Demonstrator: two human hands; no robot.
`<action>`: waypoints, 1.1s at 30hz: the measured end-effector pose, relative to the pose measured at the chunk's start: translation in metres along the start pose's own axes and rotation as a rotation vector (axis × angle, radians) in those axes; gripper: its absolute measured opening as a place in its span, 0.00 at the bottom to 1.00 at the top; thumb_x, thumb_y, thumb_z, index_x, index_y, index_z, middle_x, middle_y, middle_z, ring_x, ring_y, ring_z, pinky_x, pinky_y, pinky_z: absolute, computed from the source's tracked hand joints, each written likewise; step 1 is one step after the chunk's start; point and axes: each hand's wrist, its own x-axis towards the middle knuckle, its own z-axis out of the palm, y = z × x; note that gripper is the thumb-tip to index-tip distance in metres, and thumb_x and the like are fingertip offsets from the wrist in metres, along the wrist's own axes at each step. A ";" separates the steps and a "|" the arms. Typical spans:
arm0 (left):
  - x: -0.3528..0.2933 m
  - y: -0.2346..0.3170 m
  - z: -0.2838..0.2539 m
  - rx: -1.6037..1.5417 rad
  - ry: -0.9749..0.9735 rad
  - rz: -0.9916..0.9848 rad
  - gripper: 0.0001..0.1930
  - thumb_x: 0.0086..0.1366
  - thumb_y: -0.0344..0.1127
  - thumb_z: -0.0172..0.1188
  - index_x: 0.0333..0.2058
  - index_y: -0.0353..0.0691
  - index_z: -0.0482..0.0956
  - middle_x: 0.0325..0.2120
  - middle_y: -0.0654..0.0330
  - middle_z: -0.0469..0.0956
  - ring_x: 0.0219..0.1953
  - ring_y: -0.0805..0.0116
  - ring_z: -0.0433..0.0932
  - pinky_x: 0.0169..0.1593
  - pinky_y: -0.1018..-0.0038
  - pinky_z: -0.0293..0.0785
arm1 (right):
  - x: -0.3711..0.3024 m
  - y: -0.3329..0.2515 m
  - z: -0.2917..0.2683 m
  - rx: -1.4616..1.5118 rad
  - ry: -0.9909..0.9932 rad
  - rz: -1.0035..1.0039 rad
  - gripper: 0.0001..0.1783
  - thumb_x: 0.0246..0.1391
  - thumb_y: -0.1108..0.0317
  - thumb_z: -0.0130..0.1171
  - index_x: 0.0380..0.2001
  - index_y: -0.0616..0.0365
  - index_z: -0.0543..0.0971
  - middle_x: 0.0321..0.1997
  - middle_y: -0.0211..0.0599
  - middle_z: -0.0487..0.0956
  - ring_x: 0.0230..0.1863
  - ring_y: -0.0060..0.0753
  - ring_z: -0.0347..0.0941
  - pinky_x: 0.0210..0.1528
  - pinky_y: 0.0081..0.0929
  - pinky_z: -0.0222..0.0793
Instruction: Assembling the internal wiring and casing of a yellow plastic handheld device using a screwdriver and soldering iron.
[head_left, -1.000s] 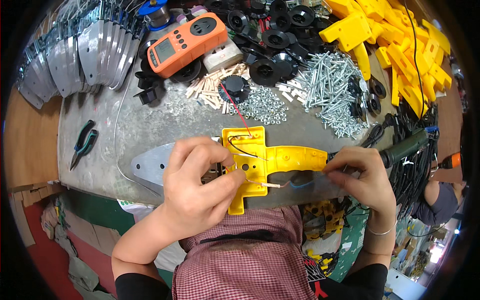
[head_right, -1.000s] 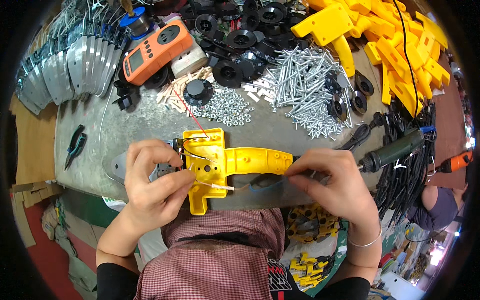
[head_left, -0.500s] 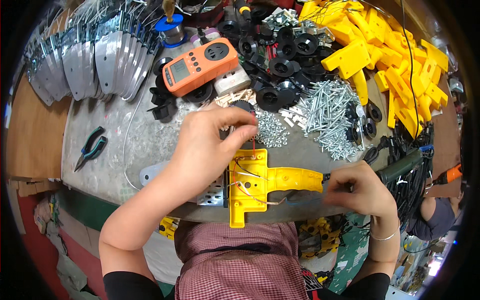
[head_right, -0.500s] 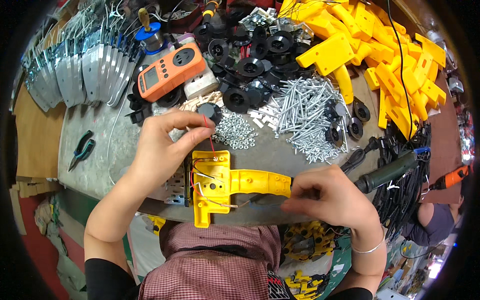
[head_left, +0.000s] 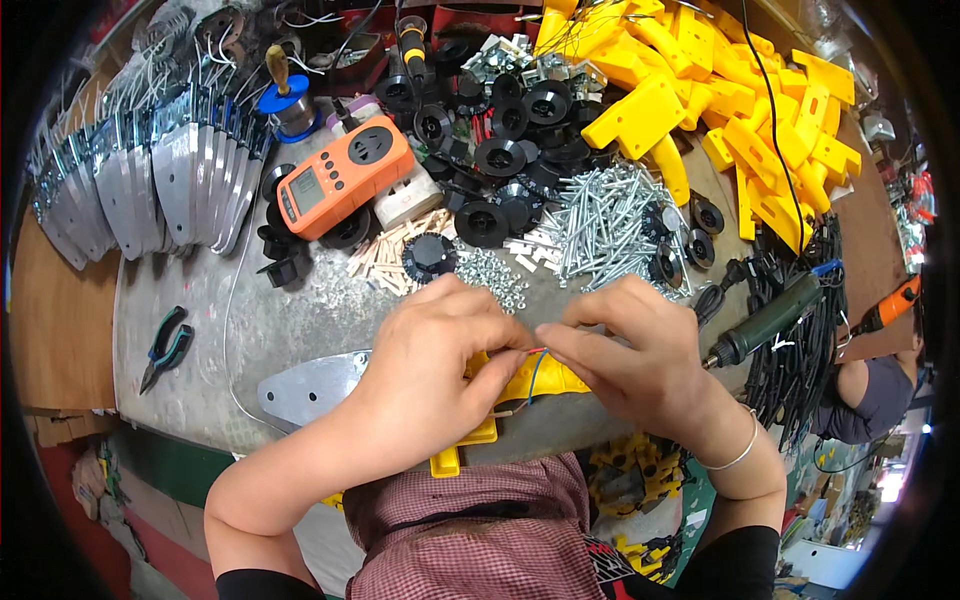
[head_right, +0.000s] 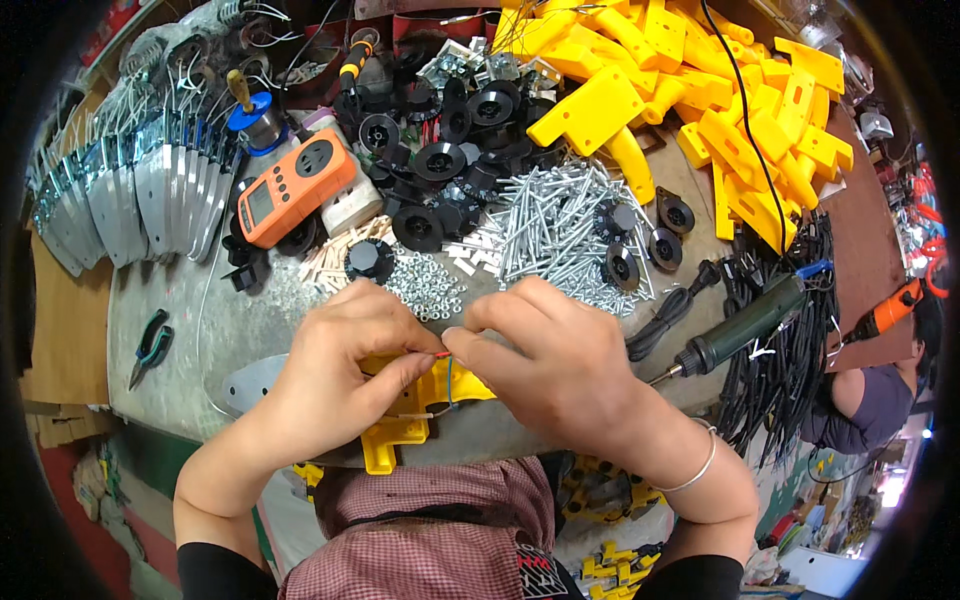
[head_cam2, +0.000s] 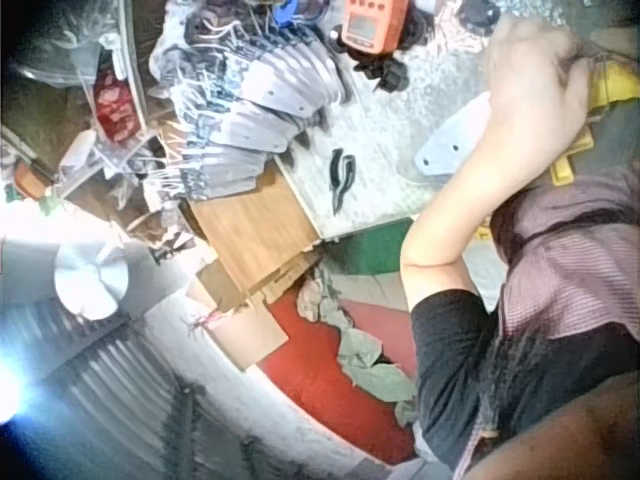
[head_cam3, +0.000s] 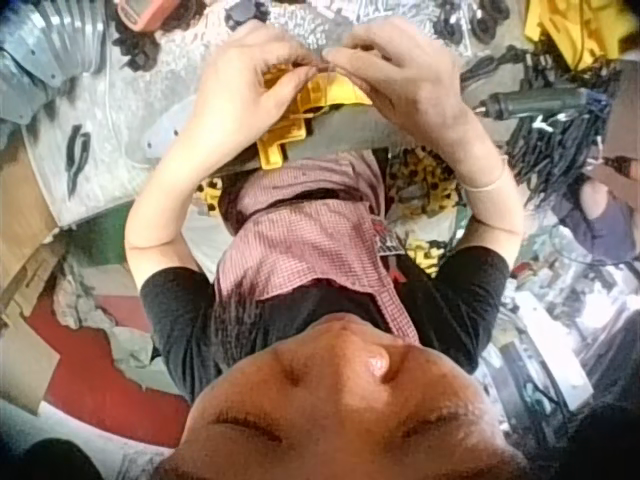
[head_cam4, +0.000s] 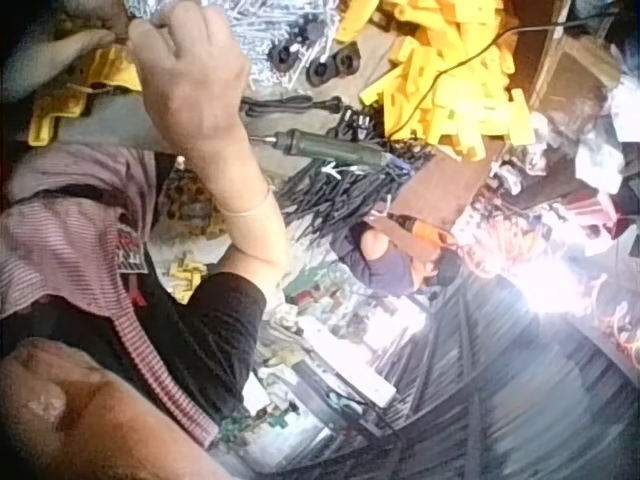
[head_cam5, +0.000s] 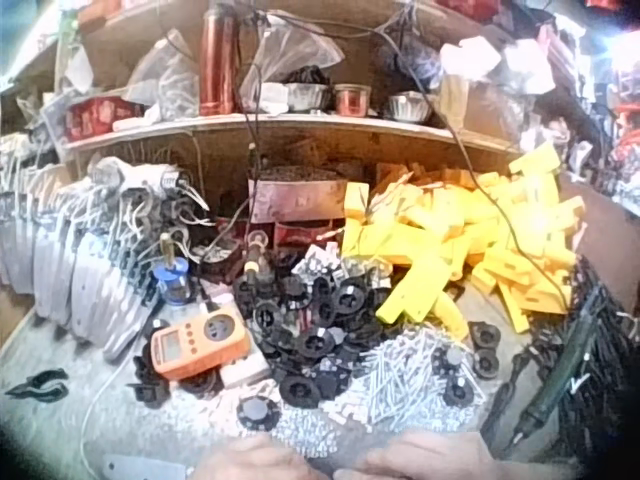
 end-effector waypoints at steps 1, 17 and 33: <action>0.000 -0.001 0.001 0.000 -0.001 0.006 0.04 0.53 0.25 0.65 0.29 0.38 0.83 0.29 0.58 0.80 0.35 0.58 0.75 0.42 0.67 0.71 | -0.001 0.002 0.003 0.033 0.001 0.020 0.12 0.39 0.72 0.65 0.32 0.52 0.79 0.30 0.28 0.74 0.29 0.30 0.72 0.26 0.24 0.70; -0.006 0.003 0.015 -0.038 0.117 0.047 0.05 0.51 0.24 0.66 0.28 0.37 0.82 0.25 0.60 0.80 0.32 0.62 0.74 0.38 0.70 0.71 | -0.008 -0.007 0.017 0.693 -0.103 0.476 0.09 0.53 0.74 0.59 0.22 0.61 0.71 0.22 0.39 0.71 0.19 0.41 0.67 0.24 0.31 0.66; -0.012 -0.001 0.012 -0.088 0.086 0.024 0.05 0.50 0.24 0.66 0.28 0.38 0.82 0.25 0.61 0.80 0.33 0.62 0.74 0.39 0.69 0.70 | -0.014 -0.017 0.015 0.411 -0.091 0.334 0.08 0.53 0.67 0.63 0.28 0.57 0.75 0.25 0.33 0.72 0.20 0.32 0.70 0.22 0.27 0.66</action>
